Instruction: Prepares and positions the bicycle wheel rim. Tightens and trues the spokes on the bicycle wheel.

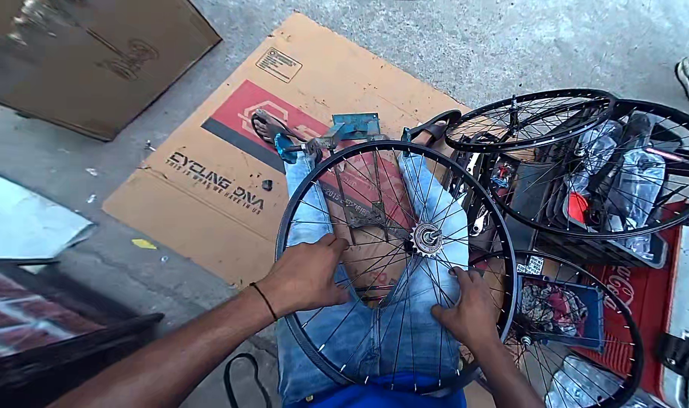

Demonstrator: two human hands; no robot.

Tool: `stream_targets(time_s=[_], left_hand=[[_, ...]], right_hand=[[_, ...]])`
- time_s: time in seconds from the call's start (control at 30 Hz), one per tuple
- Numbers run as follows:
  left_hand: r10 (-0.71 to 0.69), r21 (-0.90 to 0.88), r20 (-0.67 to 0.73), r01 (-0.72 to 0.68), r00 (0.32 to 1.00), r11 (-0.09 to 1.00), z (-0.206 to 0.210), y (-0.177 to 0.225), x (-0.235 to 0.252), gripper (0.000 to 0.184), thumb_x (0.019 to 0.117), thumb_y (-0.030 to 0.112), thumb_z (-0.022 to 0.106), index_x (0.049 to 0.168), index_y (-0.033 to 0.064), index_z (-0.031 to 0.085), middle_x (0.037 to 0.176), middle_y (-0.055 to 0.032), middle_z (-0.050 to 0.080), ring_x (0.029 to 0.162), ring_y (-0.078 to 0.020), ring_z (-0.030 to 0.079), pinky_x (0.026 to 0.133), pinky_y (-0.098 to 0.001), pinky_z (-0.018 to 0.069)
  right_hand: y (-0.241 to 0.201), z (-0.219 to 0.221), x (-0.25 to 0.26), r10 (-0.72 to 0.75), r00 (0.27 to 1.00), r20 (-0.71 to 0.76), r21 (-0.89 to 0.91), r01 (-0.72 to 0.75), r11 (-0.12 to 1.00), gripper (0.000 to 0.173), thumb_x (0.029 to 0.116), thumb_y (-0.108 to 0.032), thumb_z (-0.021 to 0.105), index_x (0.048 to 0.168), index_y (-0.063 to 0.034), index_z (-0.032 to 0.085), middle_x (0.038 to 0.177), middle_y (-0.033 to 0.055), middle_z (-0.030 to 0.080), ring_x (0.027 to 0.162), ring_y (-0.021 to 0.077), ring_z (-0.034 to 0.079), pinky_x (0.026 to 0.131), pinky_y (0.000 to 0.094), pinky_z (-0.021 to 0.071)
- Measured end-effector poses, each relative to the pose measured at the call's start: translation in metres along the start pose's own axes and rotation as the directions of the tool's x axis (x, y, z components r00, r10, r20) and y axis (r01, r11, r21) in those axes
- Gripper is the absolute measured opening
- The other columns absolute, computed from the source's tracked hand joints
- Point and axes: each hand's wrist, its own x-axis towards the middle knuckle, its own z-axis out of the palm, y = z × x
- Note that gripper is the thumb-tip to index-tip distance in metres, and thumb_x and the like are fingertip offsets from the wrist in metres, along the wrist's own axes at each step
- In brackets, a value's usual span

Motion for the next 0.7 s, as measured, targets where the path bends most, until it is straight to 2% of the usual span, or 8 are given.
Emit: stream_targets(time_s=[0.1,0.17,0.23,0.3,0.4,0.47,0.53,0.7], left_hand=[[0.022,-0.077,-0.069,-0.027,0.997,0.997,0.013,-0.004,-0.001,0.097,0.0675,0.072,0.078,0.145,0.0205,0.054,0.128,-0.0026,0.061,0.086,-0.0213,0.068,0.071,-0.0481,0.0584],[0.056,-0.123,-0.314,-0.1,0.948,0.987,0.02,-0.011,-0.002,0.102,0.0644,0.083,0.074,0.144,0.0217,0.056,0.137,-0.0052,0.059,0.076,-0.0238,0.069,0.062,-0.0497,0.0587],[0.095,-0.088,-0.442,-0.149,0.892,0.985,0.012,-0.019,0.001,0.109,0.0639,0.078,0.079,0.151,0.0197,0.048,0.15,-0.0096,0.048,0.068,-0.0258,0.067,0.055,-0.0492,0.057],[0.109,-0.004,-0.386,-0.12,0.916,0.993,-0.002,-0.024,0.007,0.114,0.0643,0.07,0.085,0.157,0.0208,0.039,0.158,-0.0117,0.038,0.068,-0.0251,0.068,0.056,-0.0469,0.0573],[0.078,0.096,-0.162,-0.063,0.984,0.993,-0.006,-0.017,0.024,0.105,0.0708,0.066,0.08,0.156,0.0179,0.041,0.145,-0.0099,0.053,0.077,-0.0265,0.068,0.064,-0.0491,0.0573],[0.114,0.16,-0.08,-0.1,0.99,0.982,0.002,-0.01,0.033,0.082,0.0711,0.065,0.077,0.133,0.0133,0.061,0.122,-0.01,0.064,0.078,-0.0273,0.068,0.063,-0.0491,0.0554],[0.139,0.163,-0.052,-0.129,0.989,0.978,0.011,-0.004,0.031,0.066,0.0748,0.065,0.073,0.116,0.0133,0.066,0.107,-0.0087,0.067,0.081,-0.0274,0.068,0.065,-0.0485,0.0544],[0.121,0.041,-0.301,-0.114,0.946,0.993,0.039,0.0,0.0,0.084,0.0735,0.081,0.064,0.123,0.0134,0.068,0.113,-0.0067,0.068,0.077,-0.0241,0.069,0.06,-0.0452,0.0566]], right_hand=[[0.008,0.01,-0.002,-0.045,0.992,-0.114,0.062,0.053,0.997,0.08,0.0573,-0.043,0.081,0.13,-0.0121,0.067,0.121,0.0123,0.064,0.118,0.0337,0.058,0.098,0.0536,0.0487],[0.011,0.014,-0.002,-0.072,0.986,-0.153,0.084,0.086,0.993,0.081,0.0561,-0.042,0.08,0.129,-0.0101,0.067,0.12,0.0129,0.063,0.116,0.0343,0.058,0.1,0.0547,0.0472],[0.012,0.016,-0.001,-0.089,0.982,-0.167,0.107,0.108,0.988,0.081,0.0553,-0.041,0.08,0.128,-0.009,0.067,0.119,0.0131,0.064,0.117,0.0347,0.057,0.104,0.0561,0.0445],[0.014,0.019,-0.001,-0.094,0.98,-0.176,0.115,0.115,0.987,0.081,0.0549,-0.042,0.079,0.128,-0.0082,0.067,0.12,0.0134,0.064,0.118,0.0347,0.057,0.105,0.0561,0.044],[0.021,0.016,0.002,-0.126,0.97,-0.208,0.094,0.148,0.984,0.082,0.0533,-0.042,0.078,0.127,-0.0075,0.068,0.118,0.014,0.065,0.114,0.0357,0.058,0.099,0.0565,0.047],[0.032,0.008,0.005,-0.156,0.967,-0.201,0.076,0.174,0.982,0.083,0.0538,-0.043,0.078,0.128,-0.007,0.067,0.12,0.0168,0.064,0.116,0.039,0.057,0.097,0.0589,0.0481],[0.041,-0.001,0.012,-0.197,0.965,-0.175,0.062,0.211,0.976,0.085,0.0544,-0.042,0.079,0.131,-0.0075,0.065,0.123,0.0182,0.063,0.119,0.0407,0.056,0.099,0.0603,0.0474],[0.058,-0.003,0.033,-0.314,0.936,-0.159,0.043,0.324,0.945,0.085,0.055,-0.043,0.078,0.13,-0.0057,0.064,0.125,0.0167,0.063,0.123,0.0397,0.055,0.11,0.0612,0.0394]])
